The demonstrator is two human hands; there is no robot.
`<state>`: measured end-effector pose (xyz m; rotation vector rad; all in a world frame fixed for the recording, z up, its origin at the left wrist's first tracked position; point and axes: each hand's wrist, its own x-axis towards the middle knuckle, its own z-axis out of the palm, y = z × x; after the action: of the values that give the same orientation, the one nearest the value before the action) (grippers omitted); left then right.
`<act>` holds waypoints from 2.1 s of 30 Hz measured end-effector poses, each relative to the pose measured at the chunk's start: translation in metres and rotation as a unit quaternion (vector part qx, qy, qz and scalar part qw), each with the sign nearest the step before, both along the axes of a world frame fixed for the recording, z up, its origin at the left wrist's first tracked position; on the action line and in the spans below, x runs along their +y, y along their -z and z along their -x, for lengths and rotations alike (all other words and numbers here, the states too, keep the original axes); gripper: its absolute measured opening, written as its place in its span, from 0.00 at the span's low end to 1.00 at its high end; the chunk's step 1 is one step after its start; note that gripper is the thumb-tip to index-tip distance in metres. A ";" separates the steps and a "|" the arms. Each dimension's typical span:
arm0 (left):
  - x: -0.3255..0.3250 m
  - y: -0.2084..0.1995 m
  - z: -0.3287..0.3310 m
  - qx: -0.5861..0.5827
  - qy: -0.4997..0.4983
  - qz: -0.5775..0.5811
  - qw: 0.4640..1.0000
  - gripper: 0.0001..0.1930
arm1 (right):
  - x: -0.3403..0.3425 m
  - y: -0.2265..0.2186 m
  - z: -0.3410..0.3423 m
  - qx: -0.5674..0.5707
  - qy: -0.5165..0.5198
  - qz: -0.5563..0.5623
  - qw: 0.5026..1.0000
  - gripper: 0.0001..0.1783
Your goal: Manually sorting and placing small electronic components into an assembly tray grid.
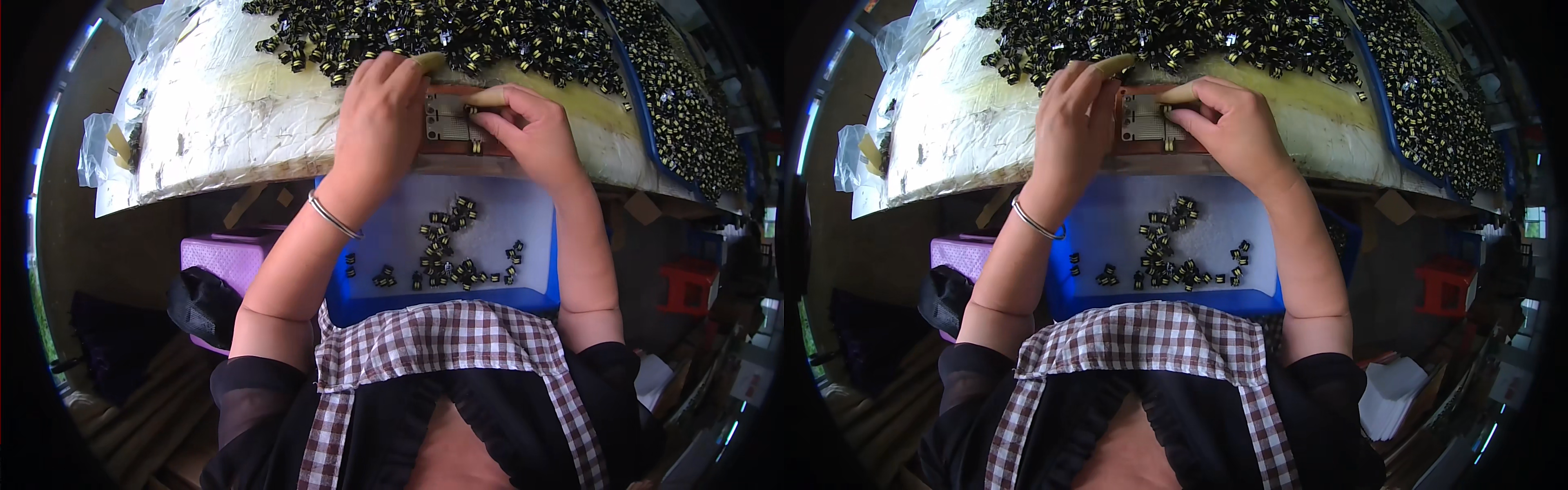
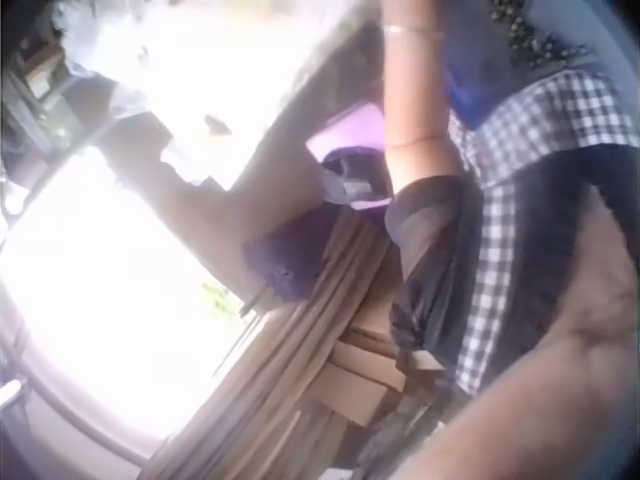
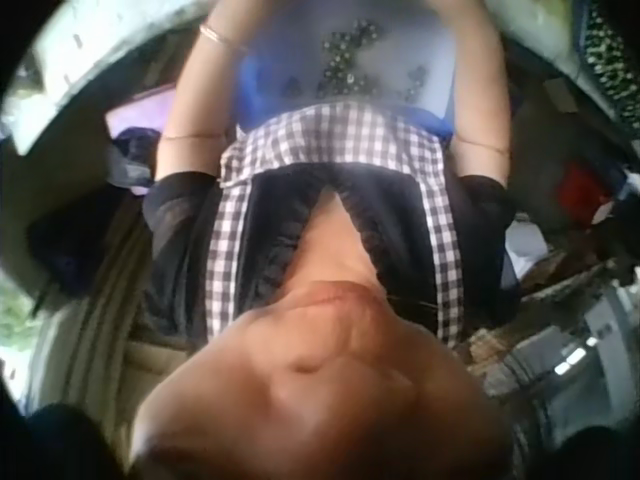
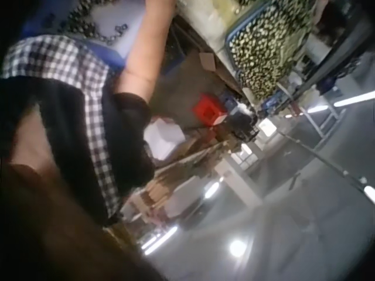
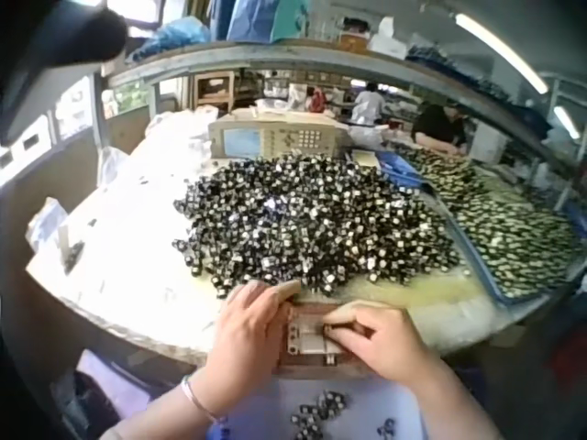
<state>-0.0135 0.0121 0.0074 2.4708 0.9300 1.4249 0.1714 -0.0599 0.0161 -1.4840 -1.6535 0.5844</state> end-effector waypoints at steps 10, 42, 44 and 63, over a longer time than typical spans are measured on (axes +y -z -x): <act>0.002 0.002 0.004 -0.003 0.061 0.040 0.997 0.05 | 0.002 -0.007 -0.006 0.083 -0.005 0.096 0.992 0.09; -0.011 0.015 -0.012 -0.019 0.134 0.023 0.991 0.06 | 0.009 0.003 0.012 -0.112 0.140 -0.099 0.979 0.13; -0.013 0.012 -0.010 -0.029 0.146 0.039 0.988 0.06 | 0.004 0.003 0.006 -0.127 0.115 -0.111 0.979 0.11; -0.004 -0.001 -0.002 0.005 0.026 0.130 0.991 0.06 | 0.004 -0.004 0.000 -0.130 -0.025 -0.107 0.985 0.12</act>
<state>-0.0111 0.0080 0.0083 2.2947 0.9760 1.1909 0.1712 -0.0555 0.0202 -1.4085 -1.8937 0.2341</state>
